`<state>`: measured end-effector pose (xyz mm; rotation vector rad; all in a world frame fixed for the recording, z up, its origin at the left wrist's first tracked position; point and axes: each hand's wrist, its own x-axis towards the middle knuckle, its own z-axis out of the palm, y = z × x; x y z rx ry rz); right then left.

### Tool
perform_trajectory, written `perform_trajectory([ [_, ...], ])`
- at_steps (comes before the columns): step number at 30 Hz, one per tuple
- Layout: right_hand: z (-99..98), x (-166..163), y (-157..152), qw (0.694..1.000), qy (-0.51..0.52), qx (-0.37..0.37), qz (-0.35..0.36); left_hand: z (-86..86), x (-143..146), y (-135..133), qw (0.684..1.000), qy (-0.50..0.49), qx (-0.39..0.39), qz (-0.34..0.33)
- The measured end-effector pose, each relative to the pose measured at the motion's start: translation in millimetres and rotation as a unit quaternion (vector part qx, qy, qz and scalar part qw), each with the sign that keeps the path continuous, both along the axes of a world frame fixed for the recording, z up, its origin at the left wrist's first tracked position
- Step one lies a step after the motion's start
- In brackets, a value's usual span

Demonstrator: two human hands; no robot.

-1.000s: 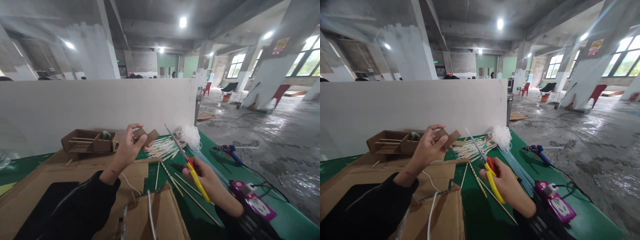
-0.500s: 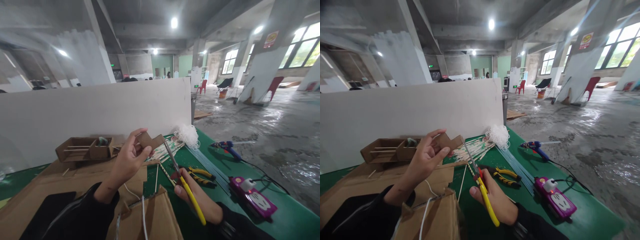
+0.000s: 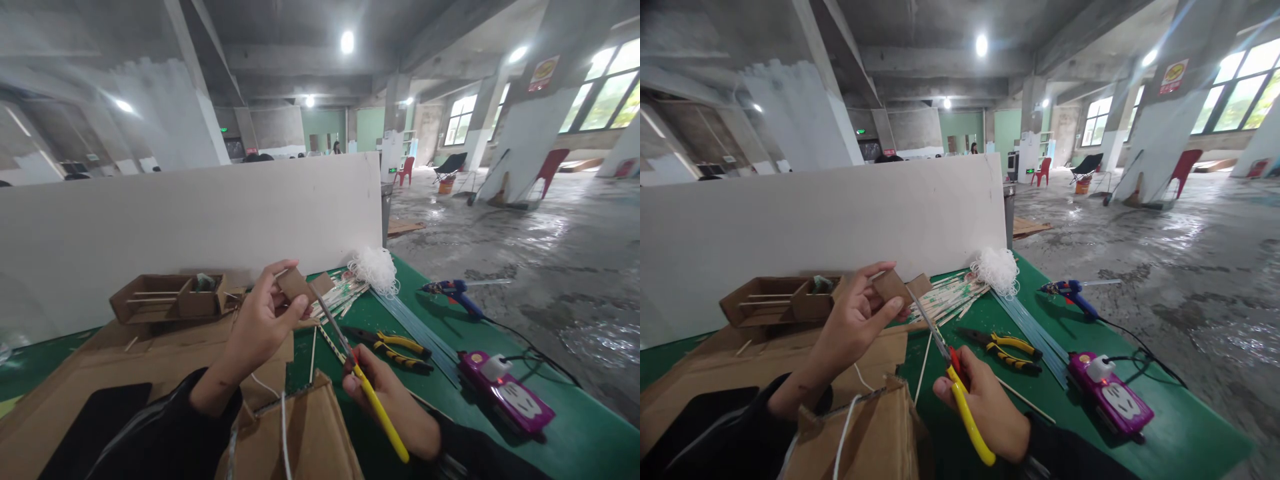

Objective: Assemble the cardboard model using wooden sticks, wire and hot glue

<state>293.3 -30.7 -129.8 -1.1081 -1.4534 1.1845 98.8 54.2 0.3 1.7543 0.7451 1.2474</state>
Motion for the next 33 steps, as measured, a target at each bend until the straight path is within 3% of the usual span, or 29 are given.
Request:
perform_trajectory([
  [13, 1.0, 1.0, 1.3, 0.999, -0.046, 0.010, -0.026, 2.9, -0.3, -2.4, 0.999, 0.013, -0.007, 0.030],
  [33, -1.0, 0.1, 0.0, 0.999, -0.039, 0.021, -0.027, 4.3, 0.9, -3.0, 1.000, -0.006, -0.017, 0.012],
])
